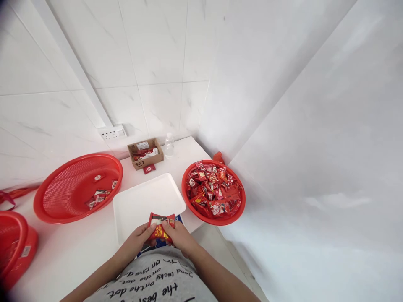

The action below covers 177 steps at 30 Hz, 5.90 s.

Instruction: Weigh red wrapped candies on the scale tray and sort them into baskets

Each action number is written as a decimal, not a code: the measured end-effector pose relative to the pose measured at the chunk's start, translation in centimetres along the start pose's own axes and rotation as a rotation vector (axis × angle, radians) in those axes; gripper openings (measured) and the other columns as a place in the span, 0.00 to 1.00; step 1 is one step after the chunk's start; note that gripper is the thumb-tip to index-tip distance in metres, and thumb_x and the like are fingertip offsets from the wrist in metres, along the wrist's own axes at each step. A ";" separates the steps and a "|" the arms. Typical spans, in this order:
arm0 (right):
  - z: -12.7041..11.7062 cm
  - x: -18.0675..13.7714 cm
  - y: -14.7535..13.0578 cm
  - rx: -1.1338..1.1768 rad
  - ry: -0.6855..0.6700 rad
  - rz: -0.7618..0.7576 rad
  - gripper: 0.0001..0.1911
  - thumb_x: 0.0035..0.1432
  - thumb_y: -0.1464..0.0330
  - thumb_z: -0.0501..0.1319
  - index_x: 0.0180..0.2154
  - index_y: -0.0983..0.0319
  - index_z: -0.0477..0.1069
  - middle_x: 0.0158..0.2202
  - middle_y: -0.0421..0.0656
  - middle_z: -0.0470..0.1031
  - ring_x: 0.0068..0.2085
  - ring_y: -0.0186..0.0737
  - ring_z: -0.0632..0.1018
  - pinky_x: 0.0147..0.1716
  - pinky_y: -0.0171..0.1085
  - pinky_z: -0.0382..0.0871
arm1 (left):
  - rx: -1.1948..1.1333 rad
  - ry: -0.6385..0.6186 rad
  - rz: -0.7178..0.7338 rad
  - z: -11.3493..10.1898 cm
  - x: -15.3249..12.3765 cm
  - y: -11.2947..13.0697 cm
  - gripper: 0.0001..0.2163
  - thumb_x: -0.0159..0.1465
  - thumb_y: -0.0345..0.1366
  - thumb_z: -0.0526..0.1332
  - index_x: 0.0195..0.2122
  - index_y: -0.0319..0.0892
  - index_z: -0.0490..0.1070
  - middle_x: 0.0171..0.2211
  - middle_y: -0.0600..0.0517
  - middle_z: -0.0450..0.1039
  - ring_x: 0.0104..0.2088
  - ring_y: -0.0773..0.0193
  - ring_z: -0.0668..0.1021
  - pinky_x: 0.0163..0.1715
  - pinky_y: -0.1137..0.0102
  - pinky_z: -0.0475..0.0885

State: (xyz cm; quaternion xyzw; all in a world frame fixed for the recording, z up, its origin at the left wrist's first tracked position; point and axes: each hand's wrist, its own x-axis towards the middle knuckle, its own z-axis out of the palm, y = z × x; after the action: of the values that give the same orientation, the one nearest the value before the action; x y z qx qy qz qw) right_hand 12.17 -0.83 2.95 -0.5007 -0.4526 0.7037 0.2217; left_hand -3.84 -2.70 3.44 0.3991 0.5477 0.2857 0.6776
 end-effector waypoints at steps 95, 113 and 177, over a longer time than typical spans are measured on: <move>1.2 1.2 -1.9 -0.162 -0.098 -0.096 0.25 0.52 0.49 0.53 0.38 0.63 0.70 0.29 0.42 0.72 0.28 0.35 0.70 0.27 0.35 0.63 | -0.246 0.108 0.115 -1.0 -0.3 2.1 0.16 0.56 0.48 0.59 0.36 0.39 0.69 0.33 0.50 0.75 0.34 0.60 0.75 0.40 0.65 0.69; 0.9 0.8 -1.1 -0.254 -0.227 -0.175 0.24 0.53 0.49 0.53 0.35 0.64 0.69 0.26 0.39 0.69 0.27 0.32 0.68 0.27 0.32 0.62 | -0.123 0.115 0.186 -1.1 -0.5 2.2 0.16 0.55 0.49 0.59 0.32 0.39 0.69 0.28 0.51 0.74 0.30 0.60 0.75 0.33 0.66 0.70; -0.6 0.9 -0.7 -0.015 -0.236 -0.090 0.30 0.48 0.43 0.52 0.27 0.64 0.68 0.22 0.40 0.67 0.23 0.30 0.65 0.25 0.33 0.58 | -0.086 -0.095 -0.004 0.6 1.1 0.8 0.22 0.56 0.56 0.53 0.25 0.39 0.67 0.20 0.52 0.69 0.21 0.67 0.66 0.23 0.71 0.59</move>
State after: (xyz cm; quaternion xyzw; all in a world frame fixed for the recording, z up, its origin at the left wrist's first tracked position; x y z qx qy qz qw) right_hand 12.31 0.44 3.01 -0.3949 -0.5029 0.7438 0.1946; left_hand -2.93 -1.53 3.64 0.3816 0.5029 0.2887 0.7198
